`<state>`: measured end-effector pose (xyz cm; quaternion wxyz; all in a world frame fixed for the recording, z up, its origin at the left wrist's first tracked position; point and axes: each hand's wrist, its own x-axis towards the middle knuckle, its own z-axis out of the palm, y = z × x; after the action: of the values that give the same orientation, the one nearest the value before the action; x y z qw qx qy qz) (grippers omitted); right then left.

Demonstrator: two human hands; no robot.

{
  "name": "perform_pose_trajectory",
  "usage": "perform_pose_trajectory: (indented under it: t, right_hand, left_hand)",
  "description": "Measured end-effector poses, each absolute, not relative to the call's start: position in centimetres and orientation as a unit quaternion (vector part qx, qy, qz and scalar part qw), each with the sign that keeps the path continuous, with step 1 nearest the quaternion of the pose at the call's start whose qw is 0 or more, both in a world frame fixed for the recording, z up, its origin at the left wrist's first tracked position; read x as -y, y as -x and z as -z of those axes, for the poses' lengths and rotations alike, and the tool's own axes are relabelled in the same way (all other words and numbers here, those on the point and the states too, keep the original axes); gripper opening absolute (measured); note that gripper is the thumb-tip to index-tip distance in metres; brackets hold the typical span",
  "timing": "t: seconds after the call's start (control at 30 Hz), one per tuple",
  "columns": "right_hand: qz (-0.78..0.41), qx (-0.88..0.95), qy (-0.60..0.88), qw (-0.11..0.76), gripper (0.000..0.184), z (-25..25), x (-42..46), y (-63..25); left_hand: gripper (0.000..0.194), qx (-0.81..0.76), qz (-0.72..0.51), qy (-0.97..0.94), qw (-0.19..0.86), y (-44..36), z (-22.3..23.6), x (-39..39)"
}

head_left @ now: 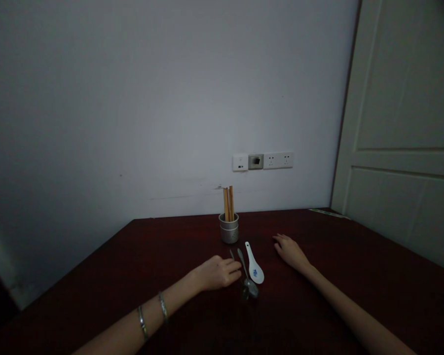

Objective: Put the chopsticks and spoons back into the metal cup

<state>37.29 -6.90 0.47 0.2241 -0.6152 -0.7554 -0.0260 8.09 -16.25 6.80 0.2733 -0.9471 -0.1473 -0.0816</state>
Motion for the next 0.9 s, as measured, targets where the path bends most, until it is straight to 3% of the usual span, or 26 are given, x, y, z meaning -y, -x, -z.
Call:
perform_pose_trajectory:
  t: [0.23,0.43,0.63,0.9]
  right_hand:
    - [0.056,0.759,0.617,0.203,0.042,-0.3,6.8,-37.2]
    - [0.065,0.759,0.615,0.204,0.042,-0.2,6.8,-37.2]
    - [0.052,0.755,0.619,0.213,0.041,-0.1,6.6,-37.3]
    - [0.048,0.752,0.616,0.23,0.039,-0.2,6.8,-37.3]
  left_hand:
    - [0.025,0.227,0.293,0.924,0.092,-8.4,-10.6,15.9]
    - [0.022,0.365,0.52,0.767,-0.09,-9.6,-14.1,15.1]
    - [0.029,0.397,0.579,0.663,-0.26,-10.7,-14.8,13.6]
    - [0.033,0.4,0.599,0.602,-0.344,-11.5,-13.6,12.7]
